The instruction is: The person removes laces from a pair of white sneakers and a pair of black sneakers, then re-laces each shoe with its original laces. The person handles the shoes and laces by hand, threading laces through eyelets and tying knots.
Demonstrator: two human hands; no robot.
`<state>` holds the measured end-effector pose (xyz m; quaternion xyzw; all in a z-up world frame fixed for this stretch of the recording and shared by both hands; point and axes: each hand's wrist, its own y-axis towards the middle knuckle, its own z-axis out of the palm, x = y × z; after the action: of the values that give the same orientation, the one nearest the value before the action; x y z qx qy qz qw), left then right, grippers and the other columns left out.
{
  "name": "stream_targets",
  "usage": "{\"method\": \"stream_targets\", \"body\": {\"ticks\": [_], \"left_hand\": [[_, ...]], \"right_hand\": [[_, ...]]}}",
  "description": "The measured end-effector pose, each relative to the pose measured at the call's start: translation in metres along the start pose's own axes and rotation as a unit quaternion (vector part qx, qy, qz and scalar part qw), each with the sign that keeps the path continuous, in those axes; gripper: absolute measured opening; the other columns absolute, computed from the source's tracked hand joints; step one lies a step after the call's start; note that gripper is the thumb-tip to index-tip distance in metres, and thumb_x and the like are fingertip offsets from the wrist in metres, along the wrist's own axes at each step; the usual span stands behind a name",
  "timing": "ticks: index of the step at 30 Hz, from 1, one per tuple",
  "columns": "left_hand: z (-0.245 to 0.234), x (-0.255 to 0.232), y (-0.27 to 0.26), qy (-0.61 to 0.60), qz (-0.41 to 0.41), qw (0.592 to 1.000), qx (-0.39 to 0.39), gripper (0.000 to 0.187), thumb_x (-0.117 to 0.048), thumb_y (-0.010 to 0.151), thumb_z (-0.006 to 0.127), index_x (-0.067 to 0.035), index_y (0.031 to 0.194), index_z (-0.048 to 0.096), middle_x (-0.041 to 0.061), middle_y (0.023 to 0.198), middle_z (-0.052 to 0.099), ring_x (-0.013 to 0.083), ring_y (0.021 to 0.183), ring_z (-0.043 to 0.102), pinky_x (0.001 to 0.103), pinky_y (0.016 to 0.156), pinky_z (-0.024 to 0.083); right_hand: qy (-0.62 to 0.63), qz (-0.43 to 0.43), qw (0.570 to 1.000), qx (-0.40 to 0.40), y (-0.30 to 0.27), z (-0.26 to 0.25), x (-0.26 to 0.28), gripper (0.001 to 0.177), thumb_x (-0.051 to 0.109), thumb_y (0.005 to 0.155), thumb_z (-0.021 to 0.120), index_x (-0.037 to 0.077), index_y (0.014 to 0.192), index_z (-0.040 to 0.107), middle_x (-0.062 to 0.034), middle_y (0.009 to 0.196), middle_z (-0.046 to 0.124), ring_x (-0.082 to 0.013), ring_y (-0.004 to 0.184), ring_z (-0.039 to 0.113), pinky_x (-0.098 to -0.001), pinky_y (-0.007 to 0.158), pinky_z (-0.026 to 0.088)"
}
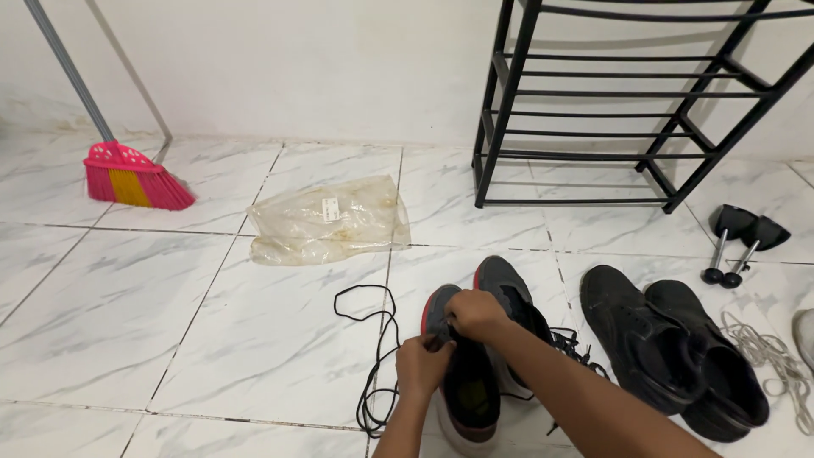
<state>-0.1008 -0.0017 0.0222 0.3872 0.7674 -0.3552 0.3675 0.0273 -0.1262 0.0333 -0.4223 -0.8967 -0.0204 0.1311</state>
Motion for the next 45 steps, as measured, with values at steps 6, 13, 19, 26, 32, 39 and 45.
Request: {"method": "stream_targets", "body": {"ticks": [6, 13, 19, 26, 32, 39, 45], "left_hand": [[-0.003, -0.008, -0.006, 0.017, -0.015, 1.000, 0.005, 0.047, -0.040, 0.074, 0.084, -0.006, 0.106, 0.079, 0.013, 0.099, 0.079, 0.0259, 0.095, 0.077, 0.035, 0.086, 0.059], [-0.002, -0.008, -0.006, 0.026, -0.028, 0.999, 0.009, 0.046, -0.040, 0.075, 0.084, -0.007, 0.106, 0.079, 0.012, 0.101, 0.079, 0.0250, 0.096, 0.077, 0.034, 0.087, 0.059], [-0.002, -0.010, -0.008, 0.021, -0.023, 0.999, 0.009, 0.046, -0.041, 0.074, 0.082, -0.008, 0.106, 0.079, 0.012, 0.101, 0.080, 0.0250, 0.095, 0.079, 0.033, 0.086, 0.060], [-0.007, -0.009, -0.016, 0.017, 0.039, 0.999, 0.032, 0.061, -0.038, 0.068, 0.084, -0.001, 0.115, 0.074, 0.021, 0.107, 0.075, 0.0296, 0.103, 0.076, 0.035, 0.091, 0.059], [-0.002, -0.006, -0.027, -0.007, 0.026, 1.000, -0.004, 0.058, -0.039, 0.072, 0.080, -0.002, 0.116, 0.074, 0.022, 0.108, 0.076, 0.0302, 0.104, 0.076, 0.035, 0.093, 0.058], [0.003, -0.005, -0.027, 0.007, 0.054, 0.998, -0.035, 0.046, -0.040, 0.078, 0.078, -0.003, 0.105, 0.078, 0.020, 0.102, 0.076, 0.0324, 0.099, 0.075, 0.038, 0.090, 0.057], [0.004, -0.008, -0.018, 0.048, 0.002, 0.999, -0.016, 0.031, -0.035, 0.089, 0.067, -0.009, 0.098, 0.081, 0.016, 0.096, 0.078, 0.0329, 0.094, 0.075, 0.040, 0.087, 0.058]], "right_hand": [[0.139, 0.098, 0.985, -0.022, -0.003, -0.002, -0.003, 0.018, 0.027, 0.081, 0.074, 0.013, 0.092, 0.079, -0.0097, 0.095, 0.077, -0.0306, 0.092, 0.072, -0.0421, 0.082, 0.057], [0.211, 0.110, 0.969, -0.068, -0.008, 0.002, -0.006, 0.018, 0.025, 0.082, 0.074, 0.013, 0.096, 0.078, -0.0106, 0.094, 0.077, -0.0303, 0.092, 0.074, -0.0408, 0.081, 0.058], [0.095, 0.103, 0.989, -0.041, -0.023, -0.025, 0.014, 0.017, 0.025, 0.080, 0.076, 0.016, 0.094, 0.078, -0.0076, 0.098, 0.072, -0.0317, 0.094, 0.071, -0.0434, 0.081, 0.056], [-0.080, -0.012, 0.997, -0.019, -0.052, -0.006, 0.018, 0.021, 0.023, 0.067, 0.079, 0.013, 0.085, 0.074, -0.0110, 0.092, 0.069, -0.0335, 0.088, 0.069, -0.0467, 0.077, 0.055], [0.003, 0.039, 0.993, -0.109, -0.069, 0.029, 0.019, 0.006, 0.015, 0.085, 0.069, 0.011, 0.085, 0.073, -0.0120, 0.093, 0.068, -0.0317, 0.090, 0.071, -0.0464, 0.078, 0.056], [0.160, 0.081, 0.981, -0.073, -0.093, 0.018, 0.016, 0.021, 0.015, 0.075, 0.076, 0.017, 0.096, 0.080, -0.0080, 0.102, 0.058, -0.0270, 0.096, 0.066, -0.0403, 0.081, 0.053], [0.201, 0.082, 0.966, -0.139, -0.092, 0.021, 0.023, 0.019, 0.013, 0.073, 0.078, 0.015, 0.093, 0.080, -0.0074, 0.100, 0.058, -0.0265, 0.093, 0.067, -0.0377, 0.081, 0.054]]}}
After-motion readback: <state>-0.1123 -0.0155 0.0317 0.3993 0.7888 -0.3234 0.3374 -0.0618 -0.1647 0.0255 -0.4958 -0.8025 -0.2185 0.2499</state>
